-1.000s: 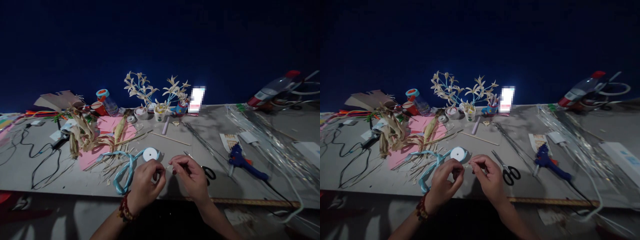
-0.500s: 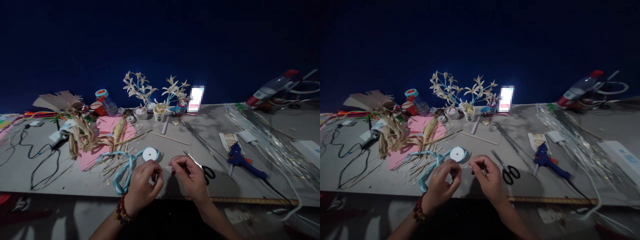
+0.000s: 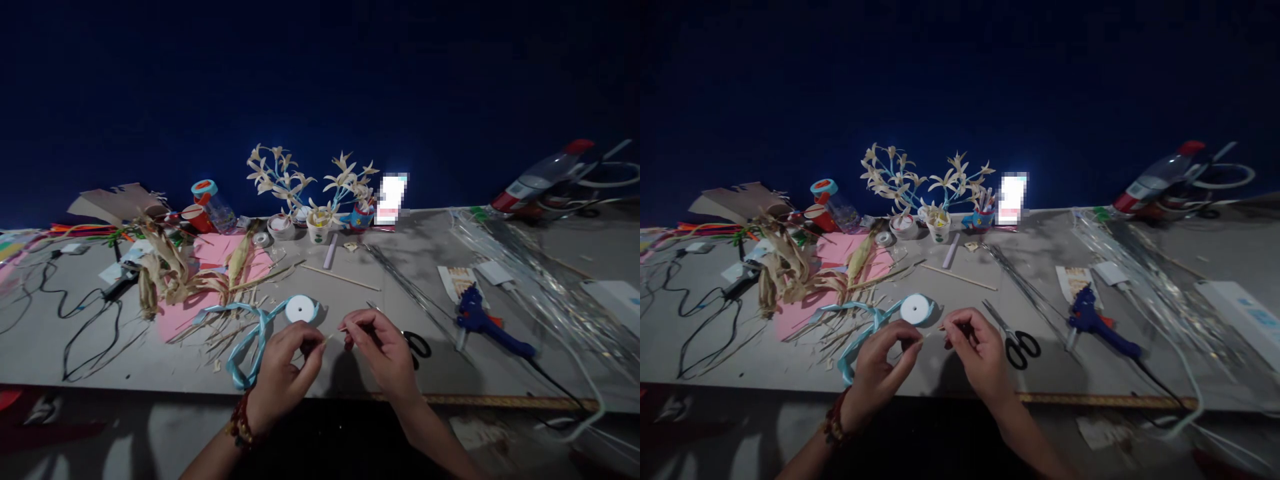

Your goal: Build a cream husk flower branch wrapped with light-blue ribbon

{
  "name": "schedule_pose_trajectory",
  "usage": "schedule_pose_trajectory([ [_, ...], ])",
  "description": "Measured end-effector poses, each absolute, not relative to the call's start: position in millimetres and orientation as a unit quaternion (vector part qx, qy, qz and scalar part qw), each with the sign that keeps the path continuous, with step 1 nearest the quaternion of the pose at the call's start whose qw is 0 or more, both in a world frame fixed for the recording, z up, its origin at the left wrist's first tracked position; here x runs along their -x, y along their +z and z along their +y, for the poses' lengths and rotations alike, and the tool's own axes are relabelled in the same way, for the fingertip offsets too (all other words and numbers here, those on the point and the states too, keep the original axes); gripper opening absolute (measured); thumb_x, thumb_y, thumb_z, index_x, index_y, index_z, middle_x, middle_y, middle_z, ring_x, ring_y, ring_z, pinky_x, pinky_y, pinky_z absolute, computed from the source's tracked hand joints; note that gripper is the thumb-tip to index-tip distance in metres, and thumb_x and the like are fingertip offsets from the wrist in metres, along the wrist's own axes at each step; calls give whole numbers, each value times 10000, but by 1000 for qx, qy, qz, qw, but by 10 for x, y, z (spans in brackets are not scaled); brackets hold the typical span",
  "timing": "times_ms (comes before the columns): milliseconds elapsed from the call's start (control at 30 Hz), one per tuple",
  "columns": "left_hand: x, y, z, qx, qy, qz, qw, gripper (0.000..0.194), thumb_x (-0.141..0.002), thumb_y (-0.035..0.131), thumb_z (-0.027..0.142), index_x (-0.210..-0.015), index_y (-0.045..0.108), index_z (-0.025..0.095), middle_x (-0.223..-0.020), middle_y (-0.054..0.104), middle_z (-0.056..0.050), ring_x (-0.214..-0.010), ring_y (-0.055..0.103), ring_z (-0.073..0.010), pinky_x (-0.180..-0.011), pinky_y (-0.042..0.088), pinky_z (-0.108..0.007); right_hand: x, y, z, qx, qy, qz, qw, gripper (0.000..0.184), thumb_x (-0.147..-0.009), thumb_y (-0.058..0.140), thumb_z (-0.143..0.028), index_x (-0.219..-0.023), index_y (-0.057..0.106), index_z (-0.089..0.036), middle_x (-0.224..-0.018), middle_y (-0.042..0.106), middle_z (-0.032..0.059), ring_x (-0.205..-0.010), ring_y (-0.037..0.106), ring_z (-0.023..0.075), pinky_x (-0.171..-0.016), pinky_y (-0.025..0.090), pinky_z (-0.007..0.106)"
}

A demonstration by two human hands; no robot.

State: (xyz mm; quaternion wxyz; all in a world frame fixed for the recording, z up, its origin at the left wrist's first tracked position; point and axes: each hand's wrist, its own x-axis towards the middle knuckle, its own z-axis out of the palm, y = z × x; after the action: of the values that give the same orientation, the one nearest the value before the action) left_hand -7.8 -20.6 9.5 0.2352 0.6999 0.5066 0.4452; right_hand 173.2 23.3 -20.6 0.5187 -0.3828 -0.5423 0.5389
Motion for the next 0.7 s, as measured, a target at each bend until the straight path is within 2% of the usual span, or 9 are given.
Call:
schedule_pose_trajectory([
  [167, 42, 73, -163, -723, 440, 493, 202, 134, -886, 622, 116, -996, 639, 189, -734, 631, -13, -615, 547, -132, -610, 442, -248, -1738, -177, 234, 376, 543, -530, 532, 121, -939, 647, -306, -850, 649, -223, -849, 663, 6, -645, 601, 111, -617, 520, 227],
  [300, 24, 23, -131, -737, 430, 493, 168, 81, -888, 649, 137, -953, 655, 185, -696, 635, -20, -603, 551, -141, -584, 416, -255, -1747, -141, 234, 382, 531, -538, 531, 117, -940, 646, -295, -848, 652, -222, -851, 663, 10, -645, 597, 115, -620, 519, 236],
  [400, 17, 25, -127, -735, 434, 490, 177, 63, -897, 627, 122, -914, 646, 180, -705, 639, -30, -628, 565, -147, -610, 433, -266, -1762, -137, 232, 379, 527, -546, 529, 118, -949, 633, -287, -851, 648, -222, -853, 661, 9, -649, 595, 115, -623, 516, 236],
  [700, 70, 77, -157, -688, 466, 492, 261, 117, -923, 591, 109, -958, 664, 193, -851, 714, -42, -799, 666, -161, -762, 500, -274, -1816, -192, 225, 380, 533, -533, 536, 106, -947, 642, -278, -863, 654, -213, -857, 683, 12, -646, 602, 104, -640, 519, 225],
])
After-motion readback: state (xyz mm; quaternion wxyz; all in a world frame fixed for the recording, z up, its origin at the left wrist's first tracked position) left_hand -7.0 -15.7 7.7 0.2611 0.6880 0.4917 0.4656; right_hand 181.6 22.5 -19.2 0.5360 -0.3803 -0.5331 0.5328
